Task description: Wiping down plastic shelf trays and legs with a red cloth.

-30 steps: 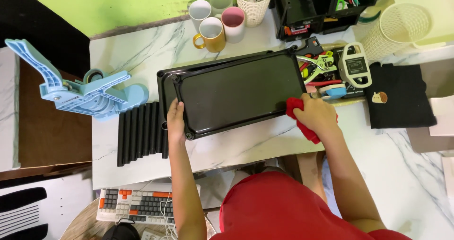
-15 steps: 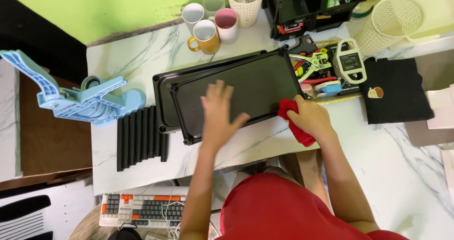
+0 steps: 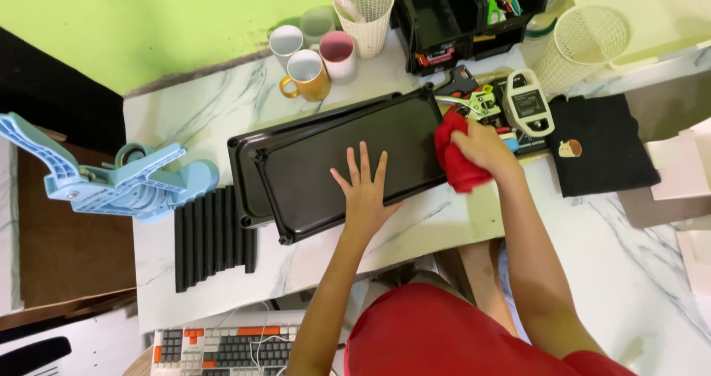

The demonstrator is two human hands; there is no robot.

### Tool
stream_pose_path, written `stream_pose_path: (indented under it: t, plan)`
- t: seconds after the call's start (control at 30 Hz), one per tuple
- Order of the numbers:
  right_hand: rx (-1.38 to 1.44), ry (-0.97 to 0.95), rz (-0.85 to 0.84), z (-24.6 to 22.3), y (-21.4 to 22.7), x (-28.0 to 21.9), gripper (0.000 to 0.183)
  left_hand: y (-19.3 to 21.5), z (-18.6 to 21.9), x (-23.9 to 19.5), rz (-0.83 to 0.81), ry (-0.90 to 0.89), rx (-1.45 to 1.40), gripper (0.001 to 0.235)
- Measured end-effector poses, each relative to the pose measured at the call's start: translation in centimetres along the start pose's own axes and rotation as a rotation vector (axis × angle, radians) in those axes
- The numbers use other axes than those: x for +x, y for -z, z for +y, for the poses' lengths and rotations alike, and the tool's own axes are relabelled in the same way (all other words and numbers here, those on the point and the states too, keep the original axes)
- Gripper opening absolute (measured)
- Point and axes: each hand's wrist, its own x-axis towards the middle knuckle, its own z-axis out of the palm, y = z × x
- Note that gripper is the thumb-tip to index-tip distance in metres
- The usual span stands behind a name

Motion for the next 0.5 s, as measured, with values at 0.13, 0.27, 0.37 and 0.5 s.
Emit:
stream_pose_path:
  t: [0.13,0.27,0.37,0.5]
  plan:
    - [-0.072,-0.156,-0.186,-1.2,0.6,-2.2,0.061,0.0,0.3,-1.1,-0.059,0.053,-0.02,0.122]
    - [0.025,-0.096,-0.086,-1.0,-0.1,1.2,0.061,-0.4,-0.1,-0.3,-0.039,0.056,-0.039,0.122]
    - [0.068,-0.036,-0.019,-2.6,-0.4,3.7,0.061,-0.5,-0.1,-0.6,-0.072,0.069,-0.048,0.121]
    - [0.121,0.0,0.053,-4.5,-0.6,6.2,0.049,-0.6,-0.3,-0.7,-0.05,0.034,-0.068,0.12]
